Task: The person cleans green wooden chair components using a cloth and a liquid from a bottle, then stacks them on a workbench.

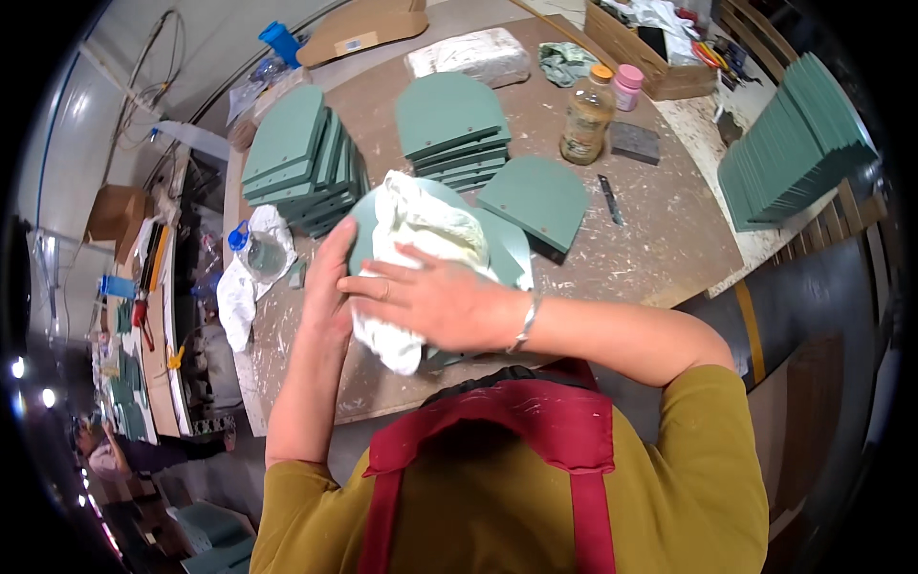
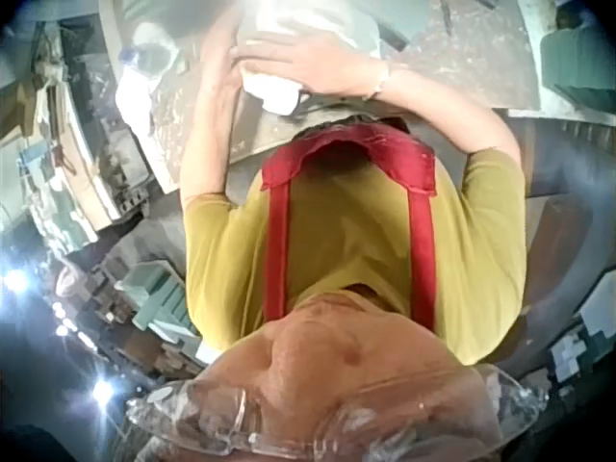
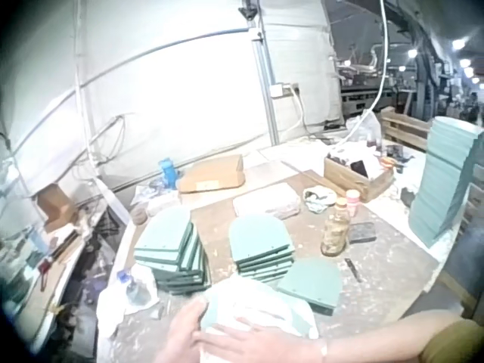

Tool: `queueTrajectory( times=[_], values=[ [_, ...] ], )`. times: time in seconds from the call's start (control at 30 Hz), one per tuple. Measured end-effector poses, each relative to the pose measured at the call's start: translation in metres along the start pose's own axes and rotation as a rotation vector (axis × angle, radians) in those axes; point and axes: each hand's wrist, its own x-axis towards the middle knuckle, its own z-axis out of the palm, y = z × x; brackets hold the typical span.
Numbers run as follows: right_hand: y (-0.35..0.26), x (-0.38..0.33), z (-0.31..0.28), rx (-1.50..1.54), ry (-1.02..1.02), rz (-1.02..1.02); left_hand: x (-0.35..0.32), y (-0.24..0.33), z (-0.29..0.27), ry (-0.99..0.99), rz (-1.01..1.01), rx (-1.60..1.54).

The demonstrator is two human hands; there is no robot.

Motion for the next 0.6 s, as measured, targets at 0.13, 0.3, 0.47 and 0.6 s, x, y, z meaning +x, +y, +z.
queueTrajectory(
  times=[0.13, 0.3, 0.47, 0.6],
  values=[
    [0.076, -0.026, -0.010, 0.349, 0.340, 0.496, 0.003, 0.008, 0.011, -0.051, 0.108, 0.103],
    [0.106, -0.111, -0.057, 0.599, 0.574, 0.915, 0.073, 0.051, 0.048, -0.168, 0.281, 0.298],
    [0.096, -0.173, -0.074, 0.776, 0.622, 1.161, 0.205, 0.065, 0.063, -0.049, 0.352, 0.499],
    [0.081, -0.216, -0.048, 1.078, 0.628, 1.535, 0.274, 0.062, 0.068, -0.090, 0.244, 0.657]
  ],
)
